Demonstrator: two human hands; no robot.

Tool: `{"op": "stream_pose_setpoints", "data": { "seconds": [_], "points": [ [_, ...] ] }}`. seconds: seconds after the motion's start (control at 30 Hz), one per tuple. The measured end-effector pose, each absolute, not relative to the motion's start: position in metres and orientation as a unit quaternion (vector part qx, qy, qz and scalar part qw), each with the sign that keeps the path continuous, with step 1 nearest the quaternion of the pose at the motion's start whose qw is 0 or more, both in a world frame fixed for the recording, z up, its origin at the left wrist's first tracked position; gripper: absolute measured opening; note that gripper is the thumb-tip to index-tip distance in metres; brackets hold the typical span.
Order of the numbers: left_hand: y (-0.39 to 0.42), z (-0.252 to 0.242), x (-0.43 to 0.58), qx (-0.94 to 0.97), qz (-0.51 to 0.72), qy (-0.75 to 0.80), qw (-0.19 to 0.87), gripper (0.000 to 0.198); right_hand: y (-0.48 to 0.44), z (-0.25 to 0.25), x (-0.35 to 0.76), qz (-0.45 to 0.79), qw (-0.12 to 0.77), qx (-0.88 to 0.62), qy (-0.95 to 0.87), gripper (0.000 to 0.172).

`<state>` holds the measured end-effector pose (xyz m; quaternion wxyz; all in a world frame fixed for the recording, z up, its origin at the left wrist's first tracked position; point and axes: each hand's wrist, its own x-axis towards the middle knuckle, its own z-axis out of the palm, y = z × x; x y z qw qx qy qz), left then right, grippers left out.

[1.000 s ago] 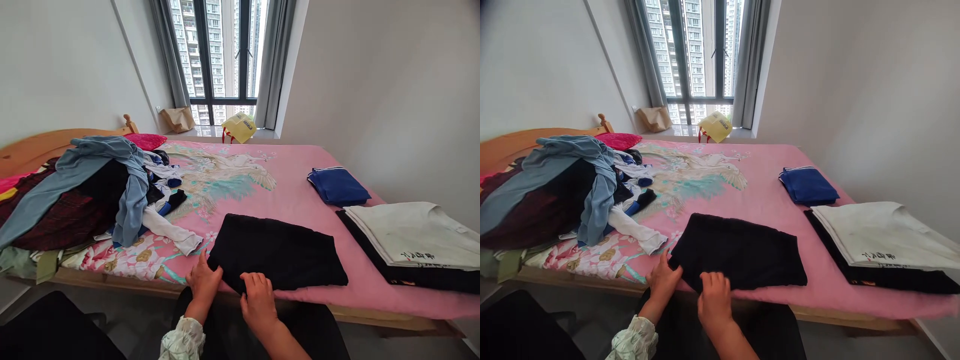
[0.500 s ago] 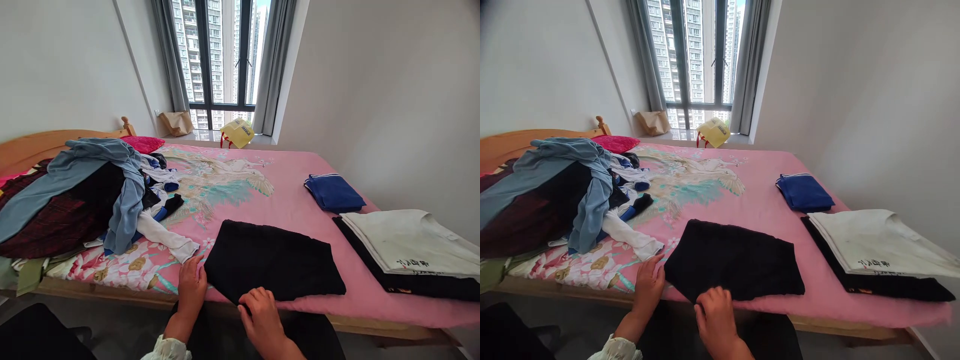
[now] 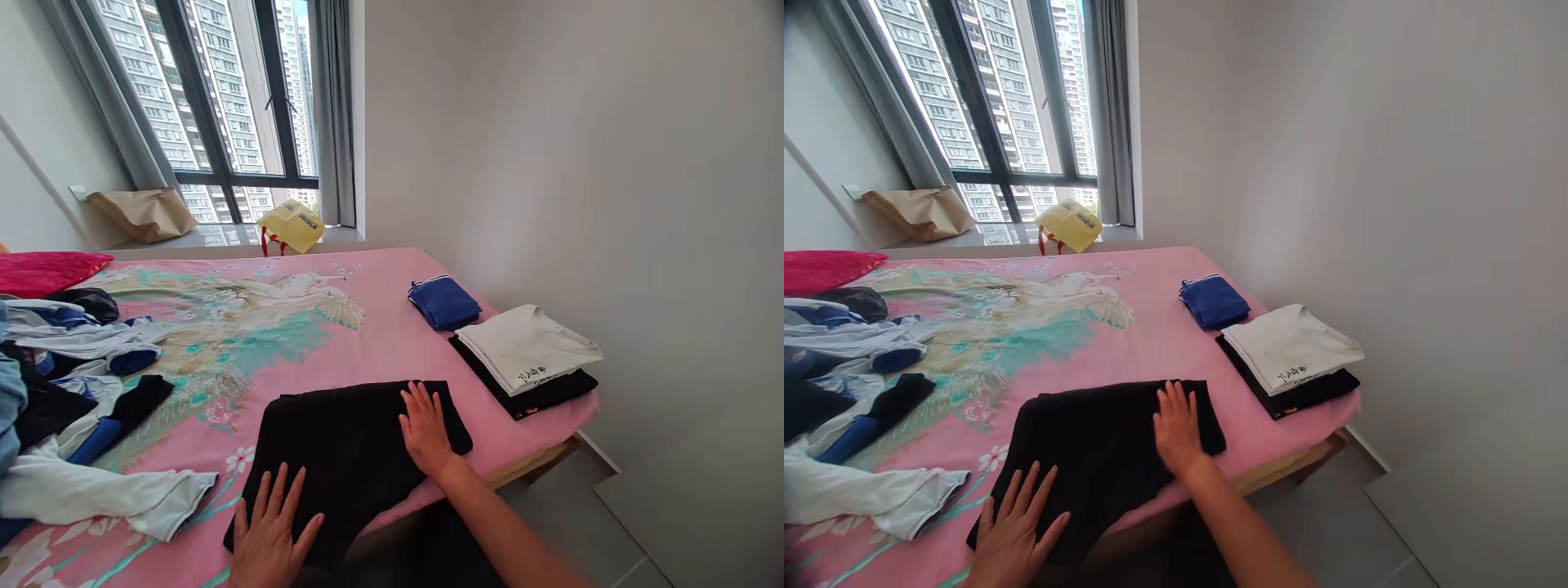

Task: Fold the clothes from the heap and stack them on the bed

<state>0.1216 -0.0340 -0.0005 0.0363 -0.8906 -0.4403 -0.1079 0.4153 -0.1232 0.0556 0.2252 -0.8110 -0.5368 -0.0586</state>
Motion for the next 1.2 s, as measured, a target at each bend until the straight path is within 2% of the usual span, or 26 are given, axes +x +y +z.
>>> {"op": "stream_pose_setpoints", "data": {
  "seconds": [0.2, 0.37, 0.57, 0.77, 0.93, 1.03, 1.13, 1.2],
  "points": [
    [-0.036, 0.005, 0.121, -0.892, -0.088, -0.442, 0.034, 0.067, -0.118, 0.028, 0.486, 0.031, 0.113, -0.879, -0.462, 0.059],
    [-0.029, 0.014, 0.121, -0.884, -0.102, -0.457, -0.007, 0.060, -0.116, 0.010, 0.494, 0.050, 0.120, -0.880, -0.457, 0.063],
    [0.031, 0.069, 0.152, -0.887, -0.241, -0.392, -0.020, 0.039, -0.117, 0.001, 0.491, 0.001, 0.130, -0.879, -0.459, 0.061],
    [0.079, 0.108, 0.202, -0.933, -0.085, -0.343, -0.063, 0.046, -0.116, -0.002, 0.491, -0.023, 0.146, -0.880, -0.452, 0.058],
    [0.099, 0.101, 0.212, -0.947, -0.043, -0.312, -0.062, 0.028, -0.115, 0.001, 0.490, -0.022, 0.150, -0.881, -0.448, 0.055],
    [0.113, 0.101, 0.211, -0.936, -0.054, -0.346, -0.036, 0.018, -0.115, 0.004, 0.489, -0.021, 0.145, -0.884, -0.445, 0.054],
    [0.109, 0.105, 0.219, -0.912, -0.104, -0.397, 0.009, 0.031, -0.114, 0.004, 0.490, -0.024, 0.145, -0.884, -0.443, 0.054],
    [0.090, 0.104, 0.232, -0.917, -0.126, -0.377, 0.021, 0.039, -0.114, 0.003, 0.490, -0.027, 0.148, -0.883, -0.445, 0.054]
  ]
}}
